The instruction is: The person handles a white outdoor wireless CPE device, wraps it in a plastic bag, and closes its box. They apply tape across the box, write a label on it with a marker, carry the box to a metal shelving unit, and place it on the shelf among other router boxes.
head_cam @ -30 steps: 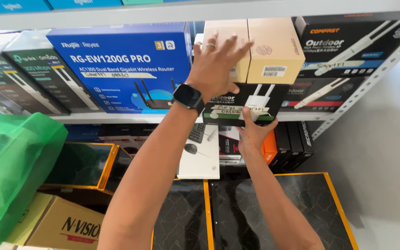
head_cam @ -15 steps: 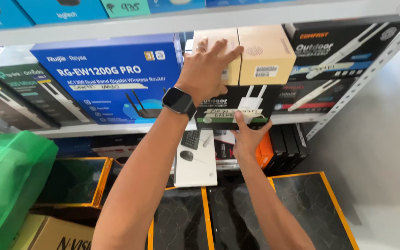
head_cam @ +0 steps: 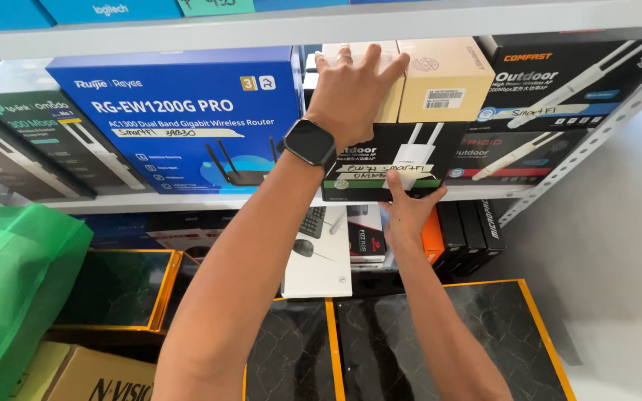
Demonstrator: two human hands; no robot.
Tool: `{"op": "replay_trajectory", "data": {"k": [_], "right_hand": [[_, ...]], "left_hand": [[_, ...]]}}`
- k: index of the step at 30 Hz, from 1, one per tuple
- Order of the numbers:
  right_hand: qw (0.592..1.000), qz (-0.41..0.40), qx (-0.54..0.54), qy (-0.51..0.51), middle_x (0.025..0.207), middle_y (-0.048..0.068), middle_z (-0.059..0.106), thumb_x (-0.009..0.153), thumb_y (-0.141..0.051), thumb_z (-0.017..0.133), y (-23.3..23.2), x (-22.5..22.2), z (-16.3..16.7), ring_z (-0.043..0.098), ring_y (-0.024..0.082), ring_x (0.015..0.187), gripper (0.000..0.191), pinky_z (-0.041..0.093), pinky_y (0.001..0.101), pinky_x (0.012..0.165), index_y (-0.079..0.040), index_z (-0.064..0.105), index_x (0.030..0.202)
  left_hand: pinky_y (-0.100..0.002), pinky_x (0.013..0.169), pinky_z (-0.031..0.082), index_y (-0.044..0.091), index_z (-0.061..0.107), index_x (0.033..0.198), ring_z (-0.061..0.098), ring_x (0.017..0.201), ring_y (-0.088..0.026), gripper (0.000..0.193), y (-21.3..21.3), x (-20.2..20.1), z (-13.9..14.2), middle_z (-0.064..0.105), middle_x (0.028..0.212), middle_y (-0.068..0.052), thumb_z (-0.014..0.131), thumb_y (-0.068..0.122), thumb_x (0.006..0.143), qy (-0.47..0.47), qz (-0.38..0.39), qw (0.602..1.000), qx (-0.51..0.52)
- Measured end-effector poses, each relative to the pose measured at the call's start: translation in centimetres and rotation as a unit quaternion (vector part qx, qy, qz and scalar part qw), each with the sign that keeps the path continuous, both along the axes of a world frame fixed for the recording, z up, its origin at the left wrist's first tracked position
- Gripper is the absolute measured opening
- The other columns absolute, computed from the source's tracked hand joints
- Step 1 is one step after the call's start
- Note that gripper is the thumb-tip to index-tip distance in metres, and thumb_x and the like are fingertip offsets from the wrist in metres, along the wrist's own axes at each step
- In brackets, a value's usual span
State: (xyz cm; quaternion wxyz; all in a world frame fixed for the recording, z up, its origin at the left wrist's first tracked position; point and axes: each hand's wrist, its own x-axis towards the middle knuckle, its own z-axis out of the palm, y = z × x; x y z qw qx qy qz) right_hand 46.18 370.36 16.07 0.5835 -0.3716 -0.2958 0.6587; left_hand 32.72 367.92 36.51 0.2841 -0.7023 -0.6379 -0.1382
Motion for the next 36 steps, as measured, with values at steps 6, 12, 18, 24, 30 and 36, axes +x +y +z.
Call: {"op": "replay_trajectory", "data": {"k": [6,12,18,24,30,36], "right_hand": [[0.986,0.014,0.069,-0.149,0.150,0.021,0.041,0.073,-0.013,0.088,0.6,0.7,-2.1,0.053,0.028,0.127,0.140,0.049,0.0408,0.104,-0.001,-0.026,0.154],[0.945,-0.006,0.088,-0.316,0.147,0.028,0.045,0.078,-0.026,0.090,0.9,0.7,-4.4,0.054,0.030,0.128,0.137,0.043,0.0317,0.106,0.009,-0.020,0.154],[0.927,-0.017,0.136,-0.348,0.145,0.034,0.047,0.079,-0.032,0.090,1.9,0.4,-4.4,0.054,0.035,0.130,0.138,0.042,0.0348,0.108,0.015,-0.019,0.151],[0.890,0.044,0.093,-0.444,0.122,0.035,0.064,0.080,-0.040,0.085,2.7,1.4,-1.9,0.066,0.042,0.113,0.137,0.052,0.0383,0.095,0.020,-0.018,0.148],[0.881,0.070,0.067,-0.464,0.116,0.034,0.067,0.079,-0.039,0.084,3.6,1.0,-0.2,0.069,0.042,0.106,0.137,0.056,0.0386,0.090,0.021,-0.018,0.147],[0.818,0.162,0.079,-0.546,0.111,0.033,0.073,0.082,-0.041,0.077,5.9,4.0,-0.3,0.075,0.039,0.104,0.119,0.058,0.0386,0.090,0.019,0.003,0.152]], "left_hand": [[-0.079,0.089,0.043,0.027,0.042,0.147,0.055,0.122,-0.053,0.095,0.4,1.0,-0.8,0.052,0.130,-0.011,0.085,0.009,0.064,0.013,0.029,0.999,-0.005],[-0.080,0.094,0.038,0.031,0.035,0.151,0.050,0.125,-0.055,0.106,-0.1,1.6,-0.6,0.046,0.136,-0.014,0.088,0.014,0.061,0.003,0.041,0.998,-0.057],[-0.064,0.107,0.040,0.035,0.036,0.153,0.046,0.134,-0.052,0.120,0.4,2.0,0.1,0.045,0.136,-0.021,0.096,0.019,0.050,-0.009,-0.004,0.997,-0.074],[-0.064,0.106,0.040,0.029,0.040,0.149,0.046,0.133,-0.054,0.109,1.6,1.7,-0.2,0.038,0.158,-0.008,0.091,0.011,0.054,0.001,-0.015,0.997,-0.070],[-0.065,0.106,0.041,0.028,0.041,0.150,0.048,0.132,-0.055,0.104,2.3,1.6,-0.4,0.046,0.155,-0.007,0.090,0.012,0.059,0.006,-0.024,0.999,-0.040],[-0.066,0.109,0.035,0.027,0.038,0.151,0.045,0.134,-0.054,0.113,2.3,1.5,0.1,0.043,0.156,-0.007,0.095,0.018,0.053,-0.010,-0.015,0.998,-0.064]]}}
